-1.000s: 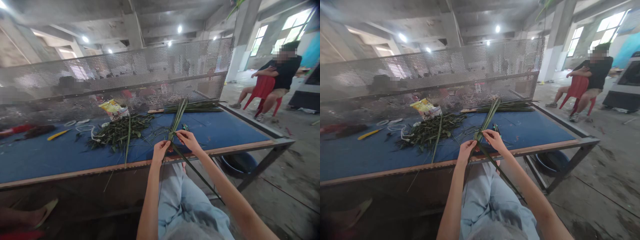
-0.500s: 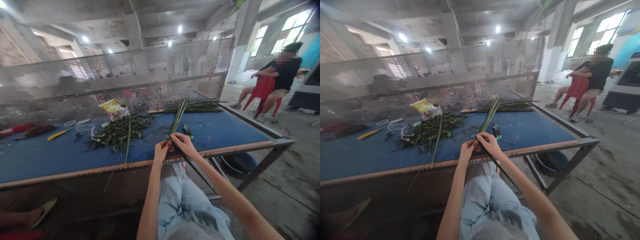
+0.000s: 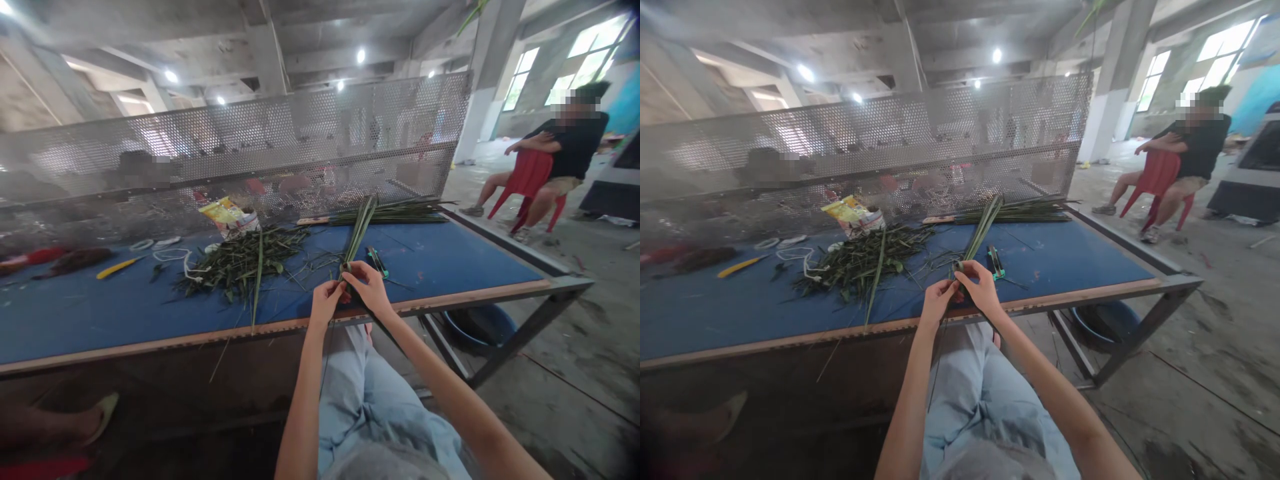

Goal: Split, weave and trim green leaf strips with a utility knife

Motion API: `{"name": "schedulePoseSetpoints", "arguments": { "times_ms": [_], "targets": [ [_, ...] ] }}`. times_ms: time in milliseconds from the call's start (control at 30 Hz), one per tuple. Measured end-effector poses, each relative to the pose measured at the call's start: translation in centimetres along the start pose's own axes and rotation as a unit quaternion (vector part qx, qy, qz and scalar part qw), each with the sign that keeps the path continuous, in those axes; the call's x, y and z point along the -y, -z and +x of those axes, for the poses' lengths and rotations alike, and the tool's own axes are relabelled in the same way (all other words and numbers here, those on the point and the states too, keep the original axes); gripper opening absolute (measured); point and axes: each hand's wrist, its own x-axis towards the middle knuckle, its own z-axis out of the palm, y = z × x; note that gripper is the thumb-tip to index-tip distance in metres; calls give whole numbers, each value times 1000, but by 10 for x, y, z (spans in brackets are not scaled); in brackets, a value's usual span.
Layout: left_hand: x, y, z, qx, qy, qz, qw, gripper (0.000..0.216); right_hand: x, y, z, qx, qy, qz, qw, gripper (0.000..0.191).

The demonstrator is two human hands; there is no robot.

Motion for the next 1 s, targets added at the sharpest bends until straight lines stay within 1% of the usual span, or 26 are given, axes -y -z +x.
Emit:
{"name": "schedulePoseSetpoints", "arguments": {
  "times_ms": [67,133,233,333,467,533,700,833,1000],
  "targets": [
    [0,0,0,0,-2,-2,1000,35,0,-3,0,-5,8,6,1000,23],
    [0,-1,0,-5,-4,-3,1000,35,0,-4,-2,-5,10,-13,1000,23],
    [-1,-1,-1,-7,-6,4,1000,34,0,-4,-7,-4,2,-108,994,28],
    [-3,-1,-1,3,-11,14,1000,34,3,-3,-11,8,-10,-221,975,32],
    [-3,-1,-1,8,-16,15,1000,34,7,-2,-12,-6,0,-303,953,34],
    [-3,-1,-1,8,-16,13,1000,34,8,-2,-12,-11,9,-310,951,36],
    [-3,-1,-1,10,-18,15,1000,33,7,-3,-10,-20,30,-280,959,41],
    [-2,-1,-1,4,-15,15,1000,33,4,-1,-9,-3,25,-275,961,38],
    [0,-1,-1,2,-20,19,1000,34,-1,3,-7,20,15,-246,969,39]
  ]
}}
